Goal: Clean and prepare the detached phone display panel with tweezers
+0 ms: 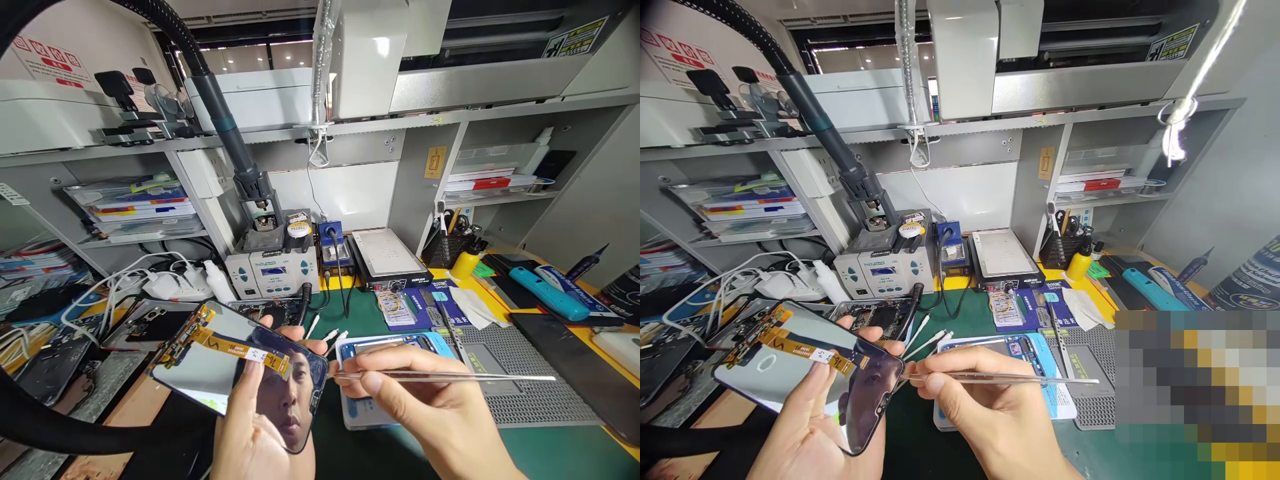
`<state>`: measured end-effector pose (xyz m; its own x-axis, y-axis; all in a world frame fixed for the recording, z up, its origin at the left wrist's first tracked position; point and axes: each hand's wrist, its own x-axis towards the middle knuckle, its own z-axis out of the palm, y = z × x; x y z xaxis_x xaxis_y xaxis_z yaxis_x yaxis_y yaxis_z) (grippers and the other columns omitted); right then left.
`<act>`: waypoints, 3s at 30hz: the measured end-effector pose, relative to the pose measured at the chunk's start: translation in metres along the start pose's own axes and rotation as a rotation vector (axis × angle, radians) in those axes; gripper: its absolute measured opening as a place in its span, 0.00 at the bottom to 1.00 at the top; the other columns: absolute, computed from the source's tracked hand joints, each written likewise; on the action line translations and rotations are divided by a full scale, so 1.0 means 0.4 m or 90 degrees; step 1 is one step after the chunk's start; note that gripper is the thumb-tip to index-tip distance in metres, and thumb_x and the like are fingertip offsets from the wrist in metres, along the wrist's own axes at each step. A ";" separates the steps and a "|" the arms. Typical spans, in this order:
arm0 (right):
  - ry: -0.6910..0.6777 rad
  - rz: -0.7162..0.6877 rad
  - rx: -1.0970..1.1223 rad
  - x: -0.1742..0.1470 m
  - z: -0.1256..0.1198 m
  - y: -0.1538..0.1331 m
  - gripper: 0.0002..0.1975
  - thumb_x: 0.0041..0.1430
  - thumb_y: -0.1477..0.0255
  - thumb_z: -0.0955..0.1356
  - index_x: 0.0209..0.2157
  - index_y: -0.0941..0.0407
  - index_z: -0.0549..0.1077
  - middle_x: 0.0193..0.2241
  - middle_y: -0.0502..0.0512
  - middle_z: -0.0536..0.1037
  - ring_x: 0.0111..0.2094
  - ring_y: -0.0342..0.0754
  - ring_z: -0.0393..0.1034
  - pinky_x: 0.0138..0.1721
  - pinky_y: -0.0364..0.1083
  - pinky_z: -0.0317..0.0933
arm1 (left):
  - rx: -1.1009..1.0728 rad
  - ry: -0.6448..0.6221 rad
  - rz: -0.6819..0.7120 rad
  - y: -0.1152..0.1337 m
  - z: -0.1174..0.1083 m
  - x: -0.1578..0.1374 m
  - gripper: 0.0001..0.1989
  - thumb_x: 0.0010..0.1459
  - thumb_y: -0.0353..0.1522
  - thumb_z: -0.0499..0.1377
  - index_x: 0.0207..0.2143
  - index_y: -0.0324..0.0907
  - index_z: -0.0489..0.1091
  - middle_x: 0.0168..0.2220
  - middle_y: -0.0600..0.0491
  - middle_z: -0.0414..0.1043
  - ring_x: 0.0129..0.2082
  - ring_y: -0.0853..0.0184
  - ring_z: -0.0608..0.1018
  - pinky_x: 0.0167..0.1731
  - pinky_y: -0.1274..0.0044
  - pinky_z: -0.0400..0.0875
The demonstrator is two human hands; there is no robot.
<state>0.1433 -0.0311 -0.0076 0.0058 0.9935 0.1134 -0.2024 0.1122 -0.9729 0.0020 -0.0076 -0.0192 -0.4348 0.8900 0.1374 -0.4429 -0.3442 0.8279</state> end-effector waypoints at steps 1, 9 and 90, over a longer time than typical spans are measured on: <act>0.001 -0.001 0.000 0.000 0.001 0.001 0.05 0.60 0.68 0.75 0.37 0.53 0.84 0.38 0.57 0.87 0.39 0.53 0.83 0.43 0.46 0.78 | 0.006 -0.007 -0.022 0.005 -0.002 0.000 0.23 0.48 0.23 0.69 0.47 0.50 0.78 0.39 0.54 0.84 0.33 0.56 0.85 0.33 0.68 0.83; 0.017 -0.058 -0.028 0.001 0.006 0.018 0.04 0.61 0.69 0.75 0.37 0.50 0.85 0.40 0.56 0.86 0.41 0.52 0.83 0.43 0.43 0.78 | 0.033 -0.018 -0.010 -0.037 -0.026 0.023 0.21 0.51 0.28 0.68 0.48 0.51 0.77 0.41 0.55 0.84 0.36 0.55 0.85 0.32 0.69 0.82; 0.071 -0.003 0.084 0.005 0.024 0.031 0.07 0.56 0.64 0.77 0.34 0.52 0.85 0.37 0.59 0.86 0.37 0.56 0.83 0.40 0.50 0.78 | 0.073 0.020 0.085 -0.053 -0.024 0.028 0.21 0.51 0.31 0.69 0.49 0.47 0.75 0.38 0.52 0.83 0.34 0.56 0.84 0.34 0.67 0.81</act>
<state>0.1315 -0.0278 -0.0174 0.1150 0.9895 0.0876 -0.3289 0.1212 -0.9366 -0.0009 0.0069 -0.0403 -0.5094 0.8278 0.2350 -0.2879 -0.4213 0.8600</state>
